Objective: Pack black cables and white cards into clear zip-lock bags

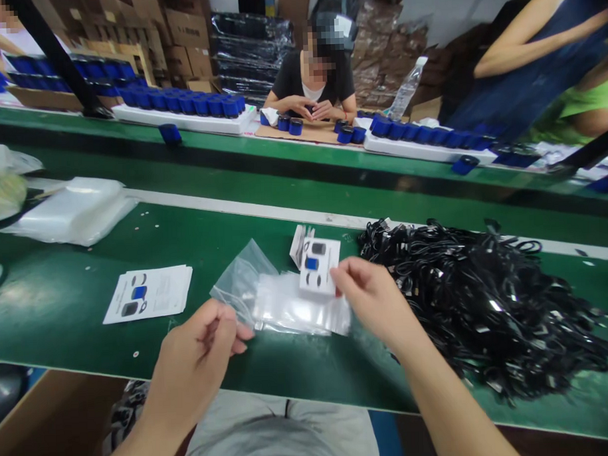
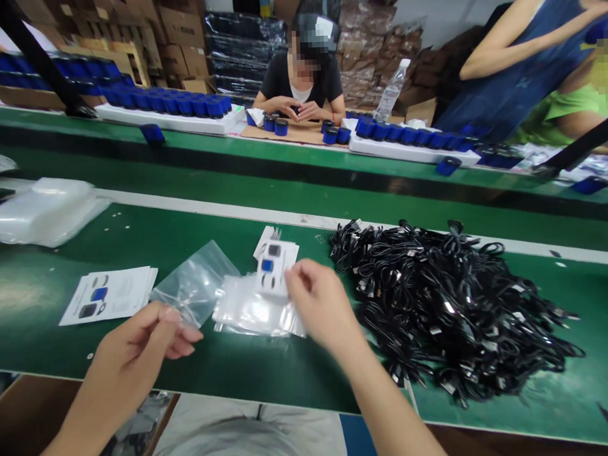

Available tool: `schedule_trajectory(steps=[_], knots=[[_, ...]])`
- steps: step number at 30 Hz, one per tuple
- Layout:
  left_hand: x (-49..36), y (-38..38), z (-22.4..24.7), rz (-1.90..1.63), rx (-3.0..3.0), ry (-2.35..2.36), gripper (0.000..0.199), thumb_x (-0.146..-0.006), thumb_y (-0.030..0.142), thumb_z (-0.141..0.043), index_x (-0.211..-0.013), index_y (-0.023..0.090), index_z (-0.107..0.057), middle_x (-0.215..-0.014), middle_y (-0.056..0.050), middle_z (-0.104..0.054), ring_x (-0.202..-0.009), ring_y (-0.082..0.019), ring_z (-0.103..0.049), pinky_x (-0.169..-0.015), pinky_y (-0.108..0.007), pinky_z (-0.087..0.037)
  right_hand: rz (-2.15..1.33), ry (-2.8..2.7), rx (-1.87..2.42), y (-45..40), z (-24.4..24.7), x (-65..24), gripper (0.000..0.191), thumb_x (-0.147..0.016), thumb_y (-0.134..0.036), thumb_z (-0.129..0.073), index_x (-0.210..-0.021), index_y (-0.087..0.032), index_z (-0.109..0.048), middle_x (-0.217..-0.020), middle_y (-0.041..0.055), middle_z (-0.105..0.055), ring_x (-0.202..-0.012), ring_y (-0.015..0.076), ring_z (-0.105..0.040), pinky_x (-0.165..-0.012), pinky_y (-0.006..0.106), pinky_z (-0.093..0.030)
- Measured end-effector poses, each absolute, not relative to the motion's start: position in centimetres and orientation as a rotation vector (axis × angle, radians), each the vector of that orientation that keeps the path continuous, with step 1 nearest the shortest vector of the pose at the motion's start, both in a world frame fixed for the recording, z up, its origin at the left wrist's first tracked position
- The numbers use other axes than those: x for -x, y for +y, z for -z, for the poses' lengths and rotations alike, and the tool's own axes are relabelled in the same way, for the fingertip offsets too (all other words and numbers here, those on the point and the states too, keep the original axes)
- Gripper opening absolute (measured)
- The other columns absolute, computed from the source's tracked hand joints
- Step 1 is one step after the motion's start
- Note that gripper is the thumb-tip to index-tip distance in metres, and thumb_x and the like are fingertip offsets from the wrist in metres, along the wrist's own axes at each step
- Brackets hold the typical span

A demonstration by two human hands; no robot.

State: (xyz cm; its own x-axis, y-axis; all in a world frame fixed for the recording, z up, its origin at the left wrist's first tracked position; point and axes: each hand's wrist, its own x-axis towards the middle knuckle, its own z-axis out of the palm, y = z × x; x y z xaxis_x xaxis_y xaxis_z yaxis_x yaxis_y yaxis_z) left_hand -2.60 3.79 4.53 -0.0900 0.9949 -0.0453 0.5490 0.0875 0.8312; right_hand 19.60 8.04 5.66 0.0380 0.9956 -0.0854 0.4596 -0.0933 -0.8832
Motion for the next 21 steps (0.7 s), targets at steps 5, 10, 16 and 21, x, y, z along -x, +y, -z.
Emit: schedule_trajectory(steps=[5,10,16,21], knots=[[1.2,4.2,-4.0,-1.005,-1.814,1.832,0.028,-0.088,0.032,-0.041,-0.062,0.022,-0.047,-0.044,0.008,-0.047,-0.039,-0.01,-0.048,-0.042,-0.019,-0.036,-0.886,-1.946,1.348,1.5,-5.4,-16.1,0.021,-0.087,-0.016,-0.046,-0.068,-0.019,-0.053,-0.067,-0.0005,-0.055,-0.062,0.0135,-0.051,-0.056,0.024,-0.039],[0.4,4.2,-3.8,-1.121,-1.841,1.899,0.026,-0.087,0.023,-0.04,-0.06,0.022,-0.041,-0.045,0.01,-0.039,-0.041,-0.008,-0.041,-0.042,-0.016,-0.033,-0.995,-1.315,1.273,-0.9,-1.4,-12.1,0.038,-0.082,-0.029,-0.06,-0.117,-0.02,-0.049,-0.105,0.0115,-0.062,-0.088,0.0212,-0.062,-0.075,0.034,-0.051],[0.5,4.1,-4.2,-1.079,-1.866,1.883,0.032,-0.086,0.026,-0.043,-0.055,0.02,-0.046,-0.045,0.007,-0.044,-0.043,-0.009,-0.044,-0.045,-0.018,-0.035,-1.096,-1.289,1.369,-1.3,-1.3,-12.2,0.024,-0.09,-0.034,-0.051,-0.078,-0.015,-0.062,-0.063,0.0051,-0.065,-0.054,0.0176,-0.062,-0.049,0.026,-0.047],[0.1,3.4,-4.5,-1.058,-2.056,1.752,0.029,-0.085,0.021,-0.045,-0.057,0.019,-0.047,-0.047,0.008,-0.041,-0.042,-0.008,-0.039,-0.044,-0.018,-0.033,-0.31,-1.785,1.235,-1.0,-2.7,-14.2,0.015,-0.087,-0.012,-0.047,-0.085,-0.016,-0.061,-0.063,0.0035,-0.061,-0.053,0.0154,-0.056,-0.052,0.026,-0.039]])
